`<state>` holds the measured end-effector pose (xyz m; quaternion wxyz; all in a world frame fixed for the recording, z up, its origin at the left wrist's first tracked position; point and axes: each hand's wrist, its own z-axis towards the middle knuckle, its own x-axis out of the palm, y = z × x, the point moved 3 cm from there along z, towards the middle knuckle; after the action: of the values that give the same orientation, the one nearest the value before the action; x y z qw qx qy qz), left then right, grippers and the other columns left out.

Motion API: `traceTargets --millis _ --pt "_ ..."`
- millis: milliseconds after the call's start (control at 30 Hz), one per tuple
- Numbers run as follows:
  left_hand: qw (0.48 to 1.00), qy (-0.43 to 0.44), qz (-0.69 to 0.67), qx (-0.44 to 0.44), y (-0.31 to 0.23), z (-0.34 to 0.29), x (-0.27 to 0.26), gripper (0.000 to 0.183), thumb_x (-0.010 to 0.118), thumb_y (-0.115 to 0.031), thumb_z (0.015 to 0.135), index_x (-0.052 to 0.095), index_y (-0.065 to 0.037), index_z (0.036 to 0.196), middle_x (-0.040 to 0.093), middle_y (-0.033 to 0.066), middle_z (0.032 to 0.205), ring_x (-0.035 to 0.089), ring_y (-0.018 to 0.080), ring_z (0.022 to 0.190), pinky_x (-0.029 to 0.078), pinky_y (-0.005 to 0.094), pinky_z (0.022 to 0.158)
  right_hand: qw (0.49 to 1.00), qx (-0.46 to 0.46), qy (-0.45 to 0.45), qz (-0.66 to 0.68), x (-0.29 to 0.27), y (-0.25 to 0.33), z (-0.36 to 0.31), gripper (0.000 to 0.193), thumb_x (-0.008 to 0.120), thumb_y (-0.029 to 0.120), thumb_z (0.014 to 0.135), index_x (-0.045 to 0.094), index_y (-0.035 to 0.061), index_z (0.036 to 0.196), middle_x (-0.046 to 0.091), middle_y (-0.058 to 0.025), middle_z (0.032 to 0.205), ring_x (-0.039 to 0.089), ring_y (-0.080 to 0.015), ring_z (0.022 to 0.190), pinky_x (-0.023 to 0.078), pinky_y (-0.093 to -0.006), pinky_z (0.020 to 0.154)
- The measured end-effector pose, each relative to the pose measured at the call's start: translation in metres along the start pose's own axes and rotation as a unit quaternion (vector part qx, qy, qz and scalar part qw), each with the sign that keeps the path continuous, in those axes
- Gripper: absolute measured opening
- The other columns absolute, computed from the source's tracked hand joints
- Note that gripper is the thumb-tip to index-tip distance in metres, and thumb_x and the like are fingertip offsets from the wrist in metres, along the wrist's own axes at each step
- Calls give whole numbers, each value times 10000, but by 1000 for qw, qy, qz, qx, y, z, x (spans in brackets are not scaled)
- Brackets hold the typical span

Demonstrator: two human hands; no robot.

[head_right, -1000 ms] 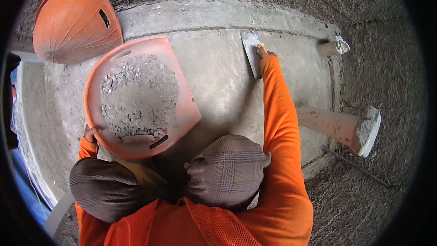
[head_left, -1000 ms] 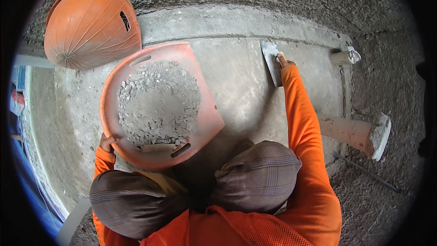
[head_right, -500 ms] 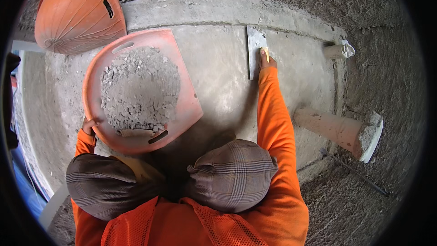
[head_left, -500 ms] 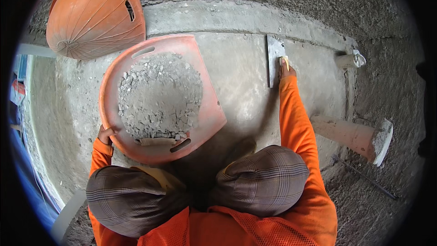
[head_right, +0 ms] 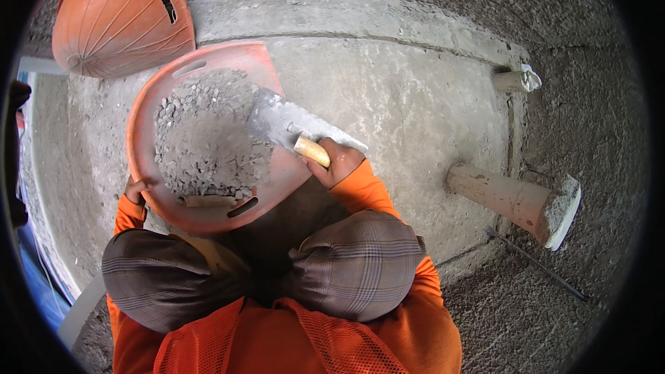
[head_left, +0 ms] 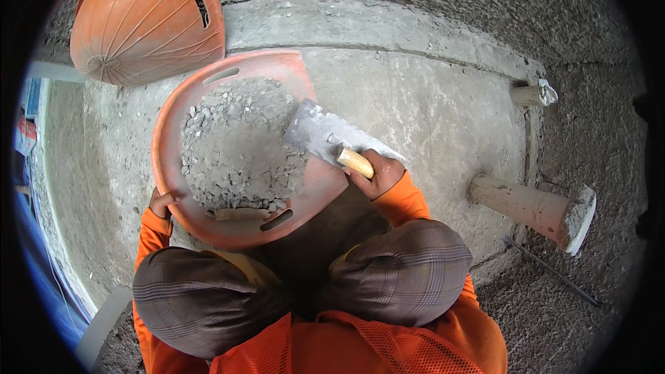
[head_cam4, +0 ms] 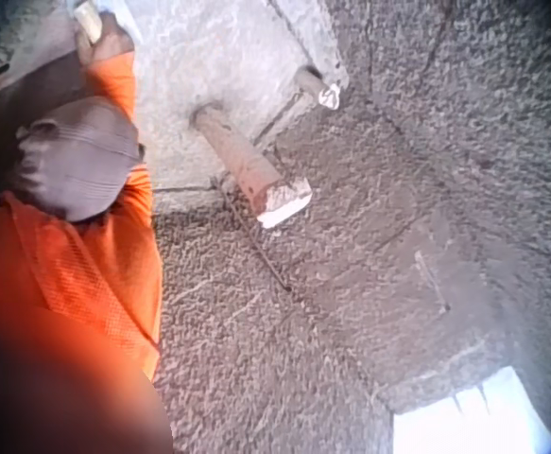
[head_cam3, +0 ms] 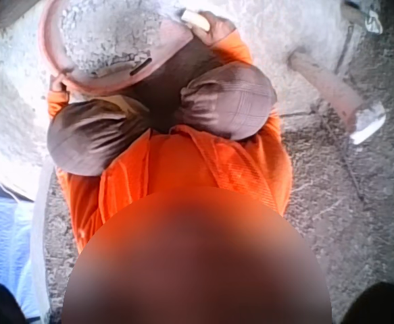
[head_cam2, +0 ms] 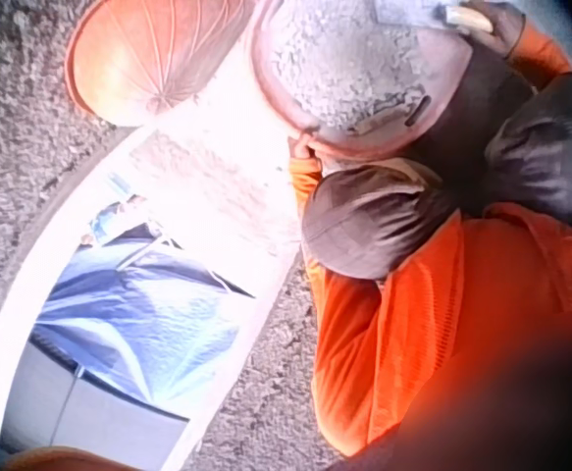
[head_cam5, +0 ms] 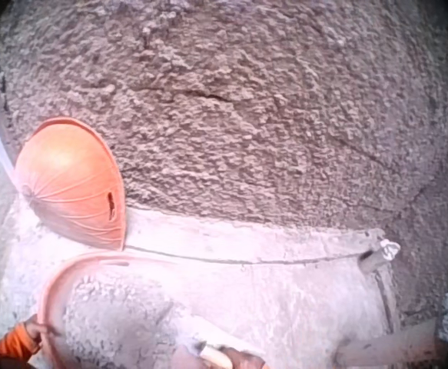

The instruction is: The person scoops cement from a pink basin using a trowel and applies it to a concrete floor. They then use the trowel to smooth and level the surface, repeatedly spreading and finishing the material.

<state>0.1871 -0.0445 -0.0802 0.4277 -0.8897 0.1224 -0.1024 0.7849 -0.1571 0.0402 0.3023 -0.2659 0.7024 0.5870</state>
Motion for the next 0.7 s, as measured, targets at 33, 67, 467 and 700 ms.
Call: traceTargets --millis 33,67,467,700 --pt "1000 -11 -2 -7 -2 -1 3 420 615 -101 689 649 50 1080 688 93 913 653 214 852 528 339 818 999 -10 -40 7 2 -6 -1 380 757 426 893 682 64 984 654 -153 672 682 -337 633 532 -442 614" --pt "1000 -21 0 -6 -4 -2 6 361 615 -107 694 663 49 1016 686 81 875 647 190 811 525 323 782 993 85 -56 60 5 -26 1 401 754 437 900 685 48 968 647 -123 666 654 -292 616 520 -420 608" --pt "1000 -6 28 6 -1 3 1 474 601 -147 669 673 56 1091 695 83 894 661 209 841 524 327 792 922 344 -149 100 17 -224 137 713 660 636 883 718 -74 901 700 -199 764 686 -327 732 522 -441 712" --pt "999 -10 6 30 -1 2 5 484 605 -157 674 662 61 1102 701 90 887 664 217 818 538 334 786 924 285 -173 184 30 -241 136 713 670 612 905 704 -76 1092 691 -142 817 632 -259 744 514 -401 709"
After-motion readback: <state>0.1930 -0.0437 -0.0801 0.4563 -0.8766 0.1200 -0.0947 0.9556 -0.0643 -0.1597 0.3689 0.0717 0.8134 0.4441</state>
